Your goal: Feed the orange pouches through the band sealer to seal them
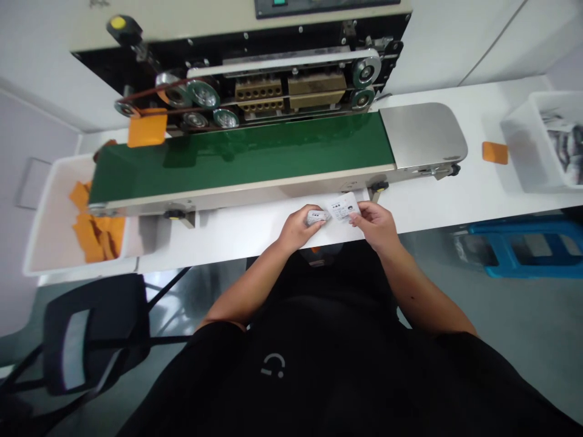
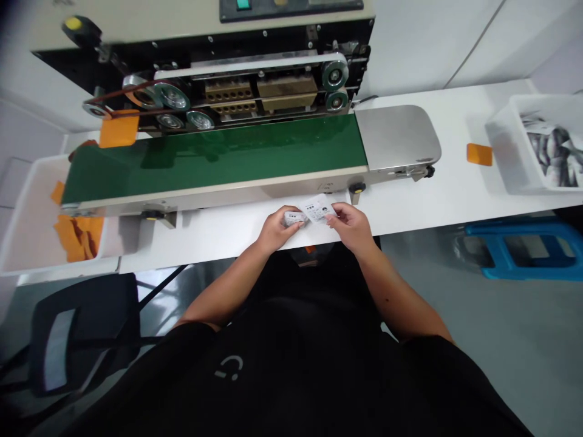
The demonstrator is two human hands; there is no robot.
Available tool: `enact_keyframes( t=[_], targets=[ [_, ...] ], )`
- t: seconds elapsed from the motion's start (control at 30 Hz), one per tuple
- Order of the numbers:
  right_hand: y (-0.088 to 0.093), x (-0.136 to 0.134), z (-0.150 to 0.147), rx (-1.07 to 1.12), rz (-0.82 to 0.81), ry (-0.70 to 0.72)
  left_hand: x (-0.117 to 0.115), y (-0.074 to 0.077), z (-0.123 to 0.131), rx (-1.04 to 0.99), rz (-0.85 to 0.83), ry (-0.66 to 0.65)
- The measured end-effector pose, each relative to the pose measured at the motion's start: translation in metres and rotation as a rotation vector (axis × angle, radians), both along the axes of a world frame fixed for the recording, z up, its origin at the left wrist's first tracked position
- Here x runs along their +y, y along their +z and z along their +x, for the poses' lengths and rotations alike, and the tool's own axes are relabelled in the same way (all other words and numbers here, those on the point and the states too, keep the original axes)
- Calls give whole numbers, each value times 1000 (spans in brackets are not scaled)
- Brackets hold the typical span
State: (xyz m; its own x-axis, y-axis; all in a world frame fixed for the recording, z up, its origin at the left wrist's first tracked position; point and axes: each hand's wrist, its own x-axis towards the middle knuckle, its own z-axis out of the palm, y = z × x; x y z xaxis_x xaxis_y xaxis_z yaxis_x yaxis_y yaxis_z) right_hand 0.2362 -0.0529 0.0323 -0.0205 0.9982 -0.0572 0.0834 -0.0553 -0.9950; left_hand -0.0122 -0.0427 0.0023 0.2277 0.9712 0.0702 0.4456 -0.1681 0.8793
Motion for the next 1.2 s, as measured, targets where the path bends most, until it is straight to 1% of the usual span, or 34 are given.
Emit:
enact_keyframes(
  t=[0.17, 0.33, 0.43, 0.53, 0.67, 0.77, 0.83, 0.93, 1.03, 1.1, 1.2],
  targets=[
    [50, 19, 18, 93, 88, -158, -1, 1, 0, -9, -22, -6],
    [101, 59, 42, 139, 60, -201, -2, 5, 1, 4, -29, -7],
    [124, 87, 49, 181, 18, -245, -1, 6, 1, 18, -31, -8],
    [138, 112, 49, 173, -50, -246, -1, 5, 0, 21, -34, -3],
    [146, 136, 42, 123, -129, -245, -2, 5, 1, 18, -30, 4],
    [146, 150, 38, 86, -141, -255, -2, 6, 1, 9, -15, 3],
    [142, 162, 37, 66, -132, -231, -2, 7, 1, 4, -11, 0],
    [129, 180, 39, 53, -116, -193, -2, 8, 1, 9, -12, -7],
    [117, 195, 36, 95, -88, -142, -2, 7, 1, 16, -15, -15],
    [115, 199, 30, 113, -80, -93, -2, 7, 1, 15, -20, -15],
    [123, 190, 17, 53, -103, -66, -2, 7, 1, 6, -25, -14]
  ],
)
